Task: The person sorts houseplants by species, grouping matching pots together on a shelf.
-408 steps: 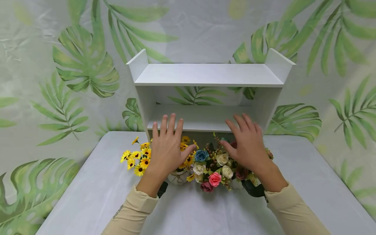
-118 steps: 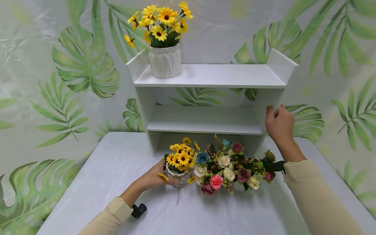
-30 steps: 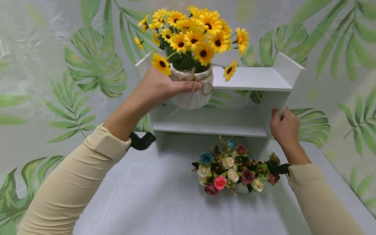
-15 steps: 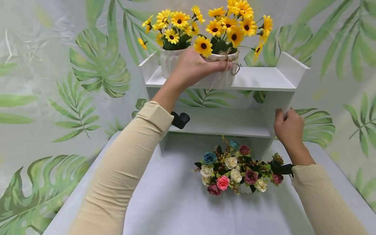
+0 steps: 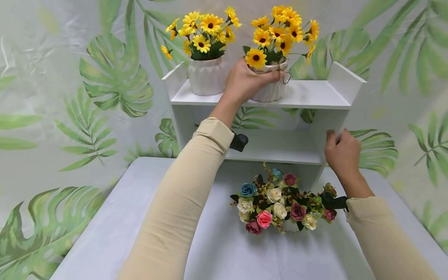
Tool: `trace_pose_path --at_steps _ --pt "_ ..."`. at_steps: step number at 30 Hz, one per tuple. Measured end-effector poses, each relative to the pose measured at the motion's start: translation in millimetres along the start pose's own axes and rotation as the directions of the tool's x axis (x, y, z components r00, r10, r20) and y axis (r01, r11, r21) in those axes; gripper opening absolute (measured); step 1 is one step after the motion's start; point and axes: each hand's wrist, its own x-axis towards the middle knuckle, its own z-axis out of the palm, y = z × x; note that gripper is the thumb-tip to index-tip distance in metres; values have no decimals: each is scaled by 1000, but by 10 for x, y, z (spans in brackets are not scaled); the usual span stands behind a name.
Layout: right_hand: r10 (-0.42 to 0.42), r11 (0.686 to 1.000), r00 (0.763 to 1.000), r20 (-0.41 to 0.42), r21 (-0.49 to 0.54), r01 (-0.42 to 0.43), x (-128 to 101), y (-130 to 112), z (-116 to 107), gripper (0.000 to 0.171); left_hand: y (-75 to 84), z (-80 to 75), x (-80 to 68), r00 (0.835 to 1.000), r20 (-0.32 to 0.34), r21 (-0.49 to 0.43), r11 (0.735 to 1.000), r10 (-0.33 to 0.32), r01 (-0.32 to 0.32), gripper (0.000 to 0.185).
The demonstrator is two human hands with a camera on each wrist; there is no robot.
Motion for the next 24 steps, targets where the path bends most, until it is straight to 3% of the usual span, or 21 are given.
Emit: trace_pose_path --at_steps 5,14,21,24 --pt "-20 1000 1000 -11 0 20 -7 -8 27 39 -51 44 42 999 -8 -69 997 -40 39 59" --pt "-13 1000 1000 -4 27 13 -10 -41 45 39 -47 110 120 987 3 -2 987 -161 161 81" --pt "-25 999 999 -31 29 26 -9 -20 30 37 -39 127 140 990 13 -11 990 -144 144 77" --pt "-23 999 999 -38 28 24 -6 -5 7 38 -45 164 157 990 19 0 990 -140 140 86"
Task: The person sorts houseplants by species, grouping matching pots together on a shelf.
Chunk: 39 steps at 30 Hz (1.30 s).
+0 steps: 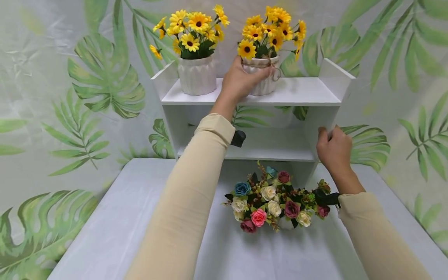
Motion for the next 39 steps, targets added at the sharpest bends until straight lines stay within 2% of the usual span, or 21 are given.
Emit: trace_pose_path --at_steps 4,7,9,11,12,13,16,18,19,20,21,22,24,26,28,29,30,31,33,35,39 --pt "2 1000 1000 7 -3 -2 -2 -3 -6 38 -15 5 1 999 6 42 999 -32 32 104" --pt "2 1000 1000 8 -5 -2 -3 4 -1 38 -36 0 -16 999 -18 82 996 -29 30 107" --pt "-1 1000 1000 6 -7 1 -1 4 -1 38 -74 9 -55 997 -65 123 992 28 -20 101" --pt "-2 1000 1000 6 -7 2 1 11 -8 39 -137 47 -129 980 -135 163 978 149 -127 91" --pt "0 1000 1000 12 -9 1 1 12 -14 39 -180 71 -182 959 -172 196 962 224 -190 83" --pt "2 1000 1000 20 -11 -2 1 12 -20 39 -235 96 -247 929 -205 232 938 307 -258 76" --pt "23 1000 999 35 -13 -22 -4 20 -44 38 -435 175 -487 804 -259 310 835 535 -455 55" --pt "31 999 999 41 -20 -31 -5 23 -54 38 -602 202 -661 736 -262 325 776 624 -541 43" --pt "32 999 999 42 -18 -31 -5 22 -56 38 -698 206 -748 713 -258 315 754 653 -577 39" --pt "29 999 999 39 -18 -29 -4 23 -54 38 -797 207 -834 698 -252 305 740 670 -600 34" --pt "30 999 999 40 -17 -29 -3 20 -52 38 -909 204 -917 693 -247 287 735 677 -615 29" --pt "27 999 999 41 -17 -27 -2 21 -45 38 -1033 202 -996 699 -240 271 738 673 -618 24" --pt "20 1000 999 39 -11 -20 -1 22 -30 39 -1295 206 -1148 741 -221 236 772 634 -590 19" --pt "27 1000 999 39 -10 -27 -11 26 -15 39 -1578 222 -1288 814 -197 187 836 546 -515 16" --pt "33 999 999 41 -11 -33 -20 21 -3 40 -1851 231 -1411 892 -175 129 907 418 -400 15" --pt "34 999 999 42 -8 -34 -22 16 4 40 -1973 231 -1469 925 -163 101 938 344 -331 16" --pt "36 999 998 45 -6 -36 -23 9 8 40 -2089 229 -1518 951 -151 74 962 270 -262 16" --pt "36 999 998 48 -4 -36 -23 2 13 40 -2191 223 -1564 970 -135 50 979 202 -196 16" --pt "27 1000 998 50 2 -27 -18 -13 22 40 -2374 219 -1644 992 -90 27 996 86 -84 14" --pt "21 1000 999 46 7 -21 -12 -20 19 40 -2523 241 -1704 999 -32 30 999 12 -11 14" --pt "11 1000 999 33 10 -11 -8 -5 -9 38 -2737 350 -1775 997 71 71 997 -3 -3 9"
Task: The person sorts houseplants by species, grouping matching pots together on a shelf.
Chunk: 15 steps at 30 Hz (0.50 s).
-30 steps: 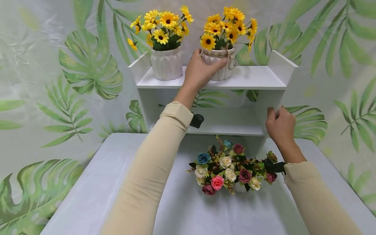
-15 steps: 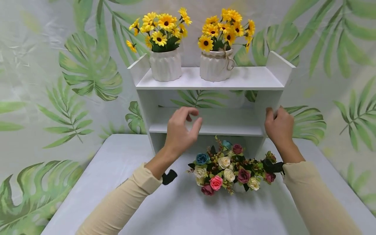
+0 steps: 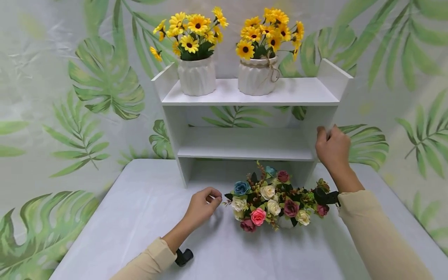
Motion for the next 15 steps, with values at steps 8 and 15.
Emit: trace_pose_path --at_steps 8,15 --pt "21 1000 1000 21 -17 -21 2 40 -41 37 -71 306 -21 973 229 90 995 25 -47 37" --pt "33 999 999 22 -30 -32 15 58 -58 38 1 485 50 969 245 100 994 10 -36 51"
